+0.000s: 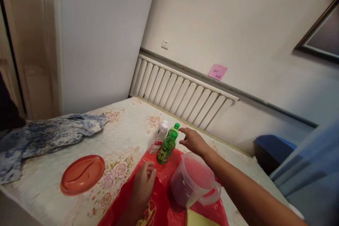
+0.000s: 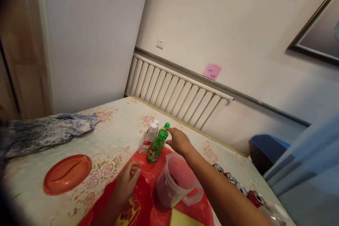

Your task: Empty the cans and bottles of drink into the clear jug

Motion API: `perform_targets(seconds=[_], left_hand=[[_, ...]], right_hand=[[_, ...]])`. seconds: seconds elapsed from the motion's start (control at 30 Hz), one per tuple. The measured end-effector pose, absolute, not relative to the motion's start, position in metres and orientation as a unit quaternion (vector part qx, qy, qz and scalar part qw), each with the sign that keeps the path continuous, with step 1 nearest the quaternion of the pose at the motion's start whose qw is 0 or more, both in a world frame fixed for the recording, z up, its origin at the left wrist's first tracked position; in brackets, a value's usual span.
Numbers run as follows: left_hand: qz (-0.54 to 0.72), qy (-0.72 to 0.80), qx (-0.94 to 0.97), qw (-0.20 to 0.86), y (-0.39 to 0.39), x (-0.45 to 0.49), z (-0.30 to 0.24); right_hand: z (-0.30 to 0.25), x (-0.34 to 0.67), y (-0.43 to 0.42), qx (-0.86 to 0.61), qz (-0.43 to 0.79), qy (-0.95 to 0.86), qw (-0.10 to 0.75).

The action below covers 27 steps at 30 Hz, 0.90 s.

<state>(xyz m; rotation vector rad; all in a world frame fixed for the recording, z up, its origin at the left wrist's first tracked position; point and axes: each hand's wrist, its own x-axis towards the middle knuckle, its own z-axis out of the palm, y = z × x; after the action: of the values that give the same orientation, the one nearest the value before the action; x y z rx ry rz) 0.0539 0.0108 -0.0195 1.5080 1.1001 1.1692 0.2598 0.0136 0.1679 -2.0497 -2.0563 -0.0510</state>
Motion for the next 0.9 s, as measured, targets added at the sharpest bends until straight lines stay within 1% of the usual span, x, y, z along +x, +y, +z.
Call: perform_targets(seconds=[0.2,0.3,0.4,0.57,0.7,0.9], left_hand=[[0.452,0.441,0.618,0.468,0.013,0.052,-0.020],[0.480,0.423,0.606,0.473,0.015,0.054,-0.022],[0.518,0.412,0.585,0.469,0.016,0.057,-0.026],[0.533,0.419,0.571,0.464,0.016,0.060,-0.028],[0.551,0.409,0.597,0.415,0.014,0.058,-0.020],[0.535,0.396,0.651,0.365,0.010,0.055,-0.010]], right_hand=[[0.156,0.239,0.048,-0.684,-0.035,-0.728,0.040],[0.157,0.232,0.053,-0.672,-0.036,-0.740,0.011],[0.161,0.230,0.051,-0.664,-0.039,-0.747,0.000],[0.179,0.226,0.039,-0.646,-0.042,-0.762,0.011],[0.195,0.211,0.020,-0.625,-0.032,-0.779,0.026],[0.207,0.184,-0.014,-0.577,0.026,-0.811,0.093]])
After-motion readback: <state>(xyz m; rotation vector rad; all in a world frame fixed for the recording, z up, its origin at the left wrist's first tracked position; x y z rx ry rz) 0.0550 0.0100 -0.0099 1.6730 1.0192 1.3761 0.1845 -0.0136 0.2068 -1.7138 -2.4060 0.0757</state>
